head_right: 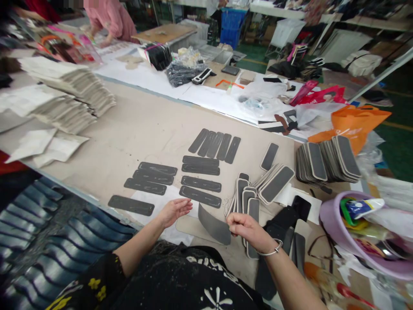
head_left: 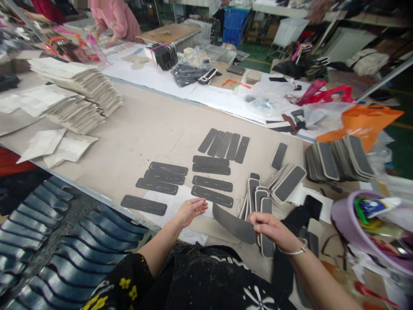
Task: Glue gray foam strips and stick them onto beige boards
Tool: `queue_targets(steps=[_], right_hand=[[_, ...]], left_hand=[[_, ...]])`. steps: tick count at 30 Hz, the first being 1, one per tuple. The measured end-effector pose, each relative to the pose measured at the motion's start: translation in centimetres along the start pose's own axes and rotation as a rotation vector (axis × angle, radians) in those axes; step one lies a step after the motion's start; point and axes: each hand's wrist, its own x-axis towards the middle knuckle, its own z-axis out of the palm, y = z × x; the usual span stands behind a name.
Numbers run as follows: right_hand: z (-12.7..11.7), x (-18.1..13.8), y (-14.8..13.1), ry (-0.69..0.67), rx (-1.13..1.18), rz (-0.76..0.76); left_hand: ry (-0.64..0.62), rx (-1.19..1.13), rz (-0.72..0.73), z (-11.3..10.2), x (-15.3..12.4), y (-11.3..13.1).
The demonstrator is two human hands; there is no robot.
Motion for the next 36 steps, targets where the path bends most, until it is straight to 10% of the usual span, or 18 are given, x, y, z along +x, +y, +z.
queue_targets(steps=[17,36], right_hand=[[1.6,-3.2,4.2,0.124,0.342,0.011],[4.0,-2.0,17.4,0.626,0.117,0.263]], left_hand=[[-0.147,0.104,-0.144,3.5,-1.0,-5.4],[0.285,0.715,0.058,-5.1,-2.5,-7.8]])
